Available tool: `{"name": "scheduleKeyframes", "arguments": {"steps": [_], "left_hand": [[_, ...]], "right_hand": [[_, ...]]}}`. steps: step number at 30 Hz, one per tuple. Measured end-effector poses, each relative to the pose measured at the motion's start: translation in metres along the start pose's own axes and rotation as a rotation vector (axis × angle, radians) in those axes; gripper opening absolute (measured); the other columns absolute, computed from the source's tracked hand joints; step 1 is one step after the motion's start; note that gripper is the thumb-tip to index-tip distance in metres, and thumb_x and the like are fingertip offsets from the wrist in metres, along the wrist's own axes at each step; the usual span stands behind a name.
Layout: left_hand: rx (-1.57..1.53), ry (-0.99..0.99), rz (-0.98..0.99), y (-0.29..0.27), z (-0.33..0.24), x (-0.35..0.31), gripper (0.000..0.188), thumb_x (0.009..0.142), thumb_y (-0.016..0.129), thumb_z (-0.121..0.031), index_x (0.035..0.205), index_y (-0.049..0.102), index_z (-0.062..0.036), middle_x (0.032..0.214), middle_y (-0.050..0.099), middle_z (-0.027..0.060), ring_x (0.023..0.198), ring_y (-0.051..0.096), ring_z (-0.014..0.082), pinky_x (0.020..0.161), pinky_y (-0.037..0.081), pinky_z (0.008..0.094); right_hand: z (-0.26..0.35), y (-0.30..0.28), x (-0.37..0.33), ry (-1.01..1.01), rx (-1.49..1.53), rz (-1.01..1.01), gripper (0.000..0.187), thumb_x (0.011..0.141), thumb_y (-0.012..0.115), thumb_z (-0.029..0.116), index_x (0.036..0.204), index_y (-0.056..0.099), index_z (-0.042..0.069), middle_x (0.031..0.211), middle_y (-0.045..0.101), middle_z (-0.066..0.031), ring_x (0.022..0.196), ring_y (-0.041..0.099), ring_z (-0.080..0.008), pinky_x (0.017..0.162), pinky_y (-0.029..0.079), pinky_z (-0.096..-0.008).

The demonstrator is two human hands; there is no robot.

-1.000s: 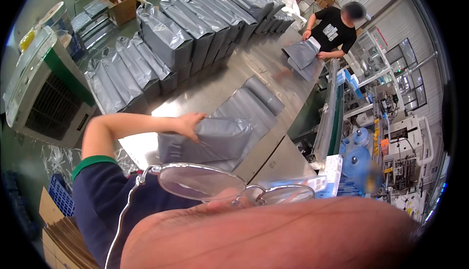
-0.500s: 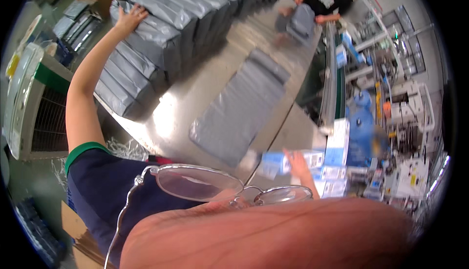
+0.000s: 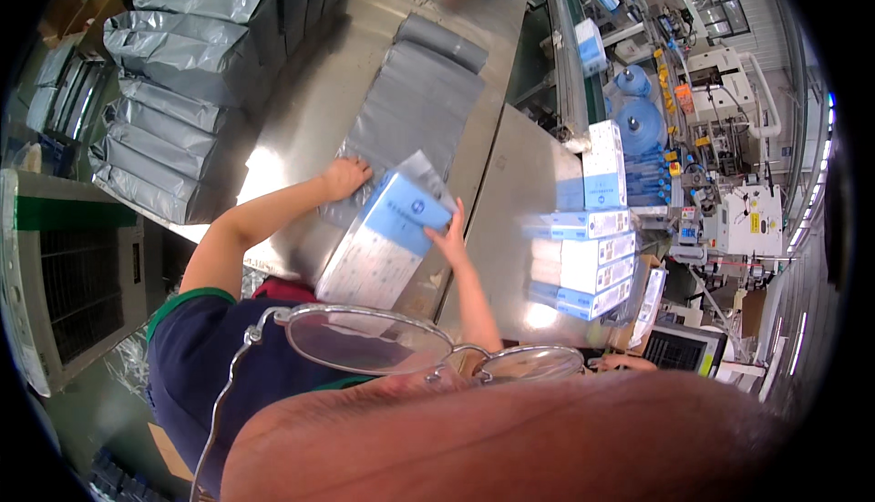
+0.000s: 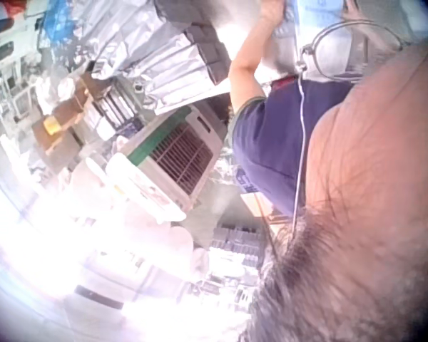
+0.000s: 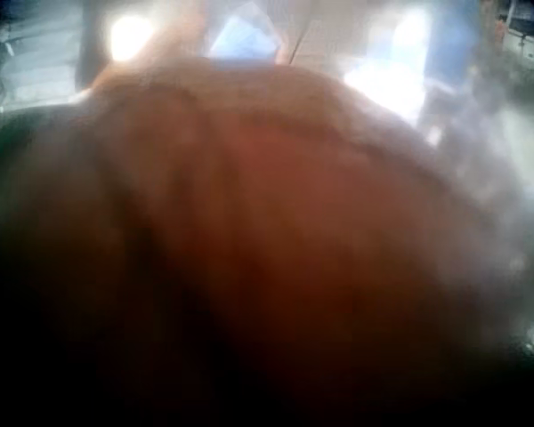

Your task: The person places product boxes into gray shipping bags and stacks the filled bags on a metal table.

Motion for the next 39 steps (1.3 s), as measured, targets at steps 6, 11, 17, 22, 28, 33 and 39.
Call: {"name": "scheduleKeyframes", "arguments": {"steps": [6,11,17,22,28,33,39], "left_hand": [[-0.184,-0.202,0.264,0.027,0.023,0.022,0.015,0.073,0.044,-0.016,0.083,0.050,-0.0065,0.075,0.056,0.0137,0.069,0.056,0.0246,0.054,0.045,0.0364],[-0.442,-0.227,0.330,-0.023,0.022,0.055,0.014,0.070,0.047,-0.016,0.075,0.058,-0.0079,0.077,0.057,0.0099,0.073,0.055,0.0253,0.062,0.044,0.0359],[-0.246,-0.135,-0.500,-0.068,0.000,-0.016,0.010,0.060,0.050,-0.006,0.070,0.049,-0.0060,0.071,0.049,0.0093,0.073,0.050,0.0251,0.061,0.041,0.0347],[-0.833,-0.693,-0.793,-0.024,0.047,-0.049,0.005,0.066,0.048,-0.005,0.071,0.046,-0.0037,0.070,0.049,0.0114,0.068,0.050,0.0293,0.060,0.041,0.0372],[-0.392,-0.586,-0.096,0.016,0.017,-0.094,0.014,0.072,0.044,-0.015,0.077,0.051,-0.0037,0.077,0.053,0.0141,0.071,0.053,0.0300,0.059,0.044,0.0382],[-0.376,0.016,0.196,0.062,-0.071,-0.192,0.016,0.065,0.047,-0.012,0.073,0.053,0.0001,0.074,0.053,0.0143,0.071,0.054,0.0277,0.065,0.044,0.0358],[-0.778,-0.323,-0.159,-0.011,-0.022,-0.135,0.014,0.068,0.054,-0.012,0.062,0.049,-0.0011,0.055,0.047,0.0120,0.050,0.046,0.0223,0.049,0.038,0.0340]], "right_hand": [[-0.012,0.027,0.024,0.454,0.399,0.220,0.066,0.066,0.061,0.029,0.117,0.028,0.003,0.085,0.056,-0.0131,0.080,0.054,-0.0246,0.071,0.041,-0.0330],[0.095,0.052,0.088,0.134,-0.690,0.119,0.056,0.064,0.059,0.022,0.113,0.038,0.007,0.072,0.057,-0.0136,0.063,0.056,-0.0246,0.053,0.042,-0.0293],[0.077,0.020,0.036,0.091,-0.367,-0.455,0.058,0.058,0.049,-0.003,0.113,0.038,0.010,0.073,0.052,-0.0088,0.073,0.053,-0.0254,0.061,0.041,-0.0346],[0.018,0.042,0.017,0.168,-0.514,-0.419,0.023,0.066,0.044,0.004,0.087,0.050,0.002,0.082,0.052,-0.0195,0.077,0.051,-0.0318,0.062,0.041,-0.0385],[0.032,0.065,-0.023,0.251,-0.426,-0.108,0.016,0.070,0.044,0.011,0.070,0.053,-0.002,0.072,0.053,-0.0242,0.070,0.051,-0.0379,0.059,0.040,-0.0420],[-0.027,0.125,-0.158,0.166,-0.417,0.230,0.021,0.072,0.043,0.013,0.082,0.054,-0.002,0.076,0.054,-0.0228,0.073,0.052,-0.0367,0.064,0.040,-0.0417],[0.018,0.075,-0.106,0.275,-0.575,0.517,0.017,0.066,0.051,0.017,0.076,0.058,0.005,0.068,0.056,-0.0155,0.067,0.055,-0.0308,0.061,0.042,-0.0374]]}}
Point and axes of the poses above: each hand's wrist, its own x-axis towards the middle knuckle, its own y-axis out of the palm, z = x × y, the point moved 8 cm from there along x, towards the middle knuckle
